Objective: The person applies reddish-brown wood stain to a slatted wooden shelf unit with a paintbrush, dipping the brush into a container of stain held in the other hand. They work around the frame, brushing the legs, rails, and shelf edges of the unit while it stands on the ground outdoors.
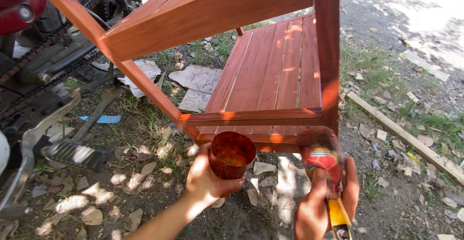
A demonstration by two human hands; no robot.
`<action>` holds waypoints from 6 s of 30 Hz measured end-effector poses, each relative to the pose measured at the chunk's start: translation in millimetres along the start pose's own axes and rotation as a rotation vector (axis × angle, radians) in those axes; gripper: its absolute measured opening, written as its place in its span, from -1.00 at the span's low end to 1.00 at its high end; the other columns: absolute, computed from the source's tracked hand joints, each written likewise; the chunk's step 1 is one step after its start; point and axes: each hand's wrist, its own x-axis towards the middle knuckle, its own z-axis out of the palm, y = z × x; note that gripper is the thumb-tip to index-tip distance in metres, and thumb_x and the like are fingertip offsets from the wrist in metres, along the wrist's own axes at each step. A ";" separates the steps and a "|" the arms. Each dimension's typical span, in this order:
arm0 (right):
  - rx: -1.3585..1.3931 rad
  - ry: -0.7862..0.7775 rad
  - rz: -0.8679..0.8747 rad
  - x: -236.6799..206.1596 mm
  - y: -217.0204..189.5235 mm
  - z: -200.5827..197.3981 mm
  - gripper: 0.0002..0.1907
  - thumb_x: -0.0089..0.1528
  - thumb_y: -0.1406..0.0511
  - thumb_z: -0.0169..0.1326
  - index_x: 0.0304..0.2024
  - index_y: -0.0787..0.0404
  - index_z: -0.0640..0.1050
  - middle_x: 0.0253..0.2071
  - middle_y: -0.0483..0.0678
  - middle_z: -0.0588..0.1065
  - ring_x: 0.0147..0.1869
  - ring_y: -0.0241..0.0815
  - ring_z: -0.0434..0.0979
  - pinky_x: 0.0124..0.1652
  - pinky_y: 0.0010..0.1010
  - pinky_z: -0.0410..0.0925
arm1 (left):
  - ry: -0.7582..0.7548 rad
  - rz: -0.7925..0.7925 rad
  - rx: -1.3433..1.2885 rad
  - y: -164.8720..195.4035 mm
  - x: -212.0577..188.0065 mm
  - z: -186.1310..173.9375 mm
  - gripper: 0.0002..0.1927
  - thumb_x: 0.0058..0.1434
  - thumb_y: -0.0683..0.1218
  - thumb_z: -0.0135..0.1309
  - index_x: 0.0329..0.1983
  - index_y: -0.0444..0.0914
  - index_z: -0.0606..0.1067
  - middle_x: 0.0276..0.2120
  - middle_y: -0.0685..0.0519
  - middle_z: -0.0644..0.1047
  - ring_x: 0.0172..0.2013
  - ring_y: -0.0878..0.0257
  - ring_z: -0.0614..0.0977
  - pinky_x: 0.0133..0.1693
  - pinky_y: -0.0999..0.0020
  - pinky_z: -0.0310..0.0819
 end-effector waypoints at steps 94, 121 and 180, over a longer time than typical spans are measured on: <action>0.380 -0.747 -0.368 -4.5 71.8 80.0 -0.70 0.32 0.38 0.18 0.09 -0.01 0.60 0.04 0.04 0.66 -0.28 -0.40 0.62 -0.29 -0.62 0.45 | 0.338 -0.084 0.273 8.6 -6.8 -132.8 0.03 -0.36 -0.06 0.55 0.22 -0.26 0.29 0.05 -0.02 0.60 0.08 0.17 0.65 0.15 0.29 0.50; -0.139 -0.621 -0.571 -41.2 59.7 147.0 -0.59 0.31 0.46 0.25 0.21 0.25 0.55 0.16 0.19 0.57 0.23 0.00 0.62 0.20 -0.25 0.47 | 0.399 0.045 0.260 -26.9 -11.4 -181.1 0.05 -0.35 -0.09 0.55 0.23 -0.30 0.25 0.08 -0.05 0.52 0.12 0.14 0.59 0.21 0.25 0.47; -0.308 -0.300 -0.762 -47.9 47.5 114.4 -0.76 0.54 0.48 0.03 0.26 0.38 0.45 0.04 0.28 0.50 0.02 0.10 0.59 0.01 -0.18 0.50 | 0.360 0.036 0.376 -1.8 -4.9 -166.4 0.00 -0.34 -0.09 0.54 0.20 -0.31 0.30 0.06 -0.05 0.52 0.12 0.09 0.59 0.22 0.27 0.44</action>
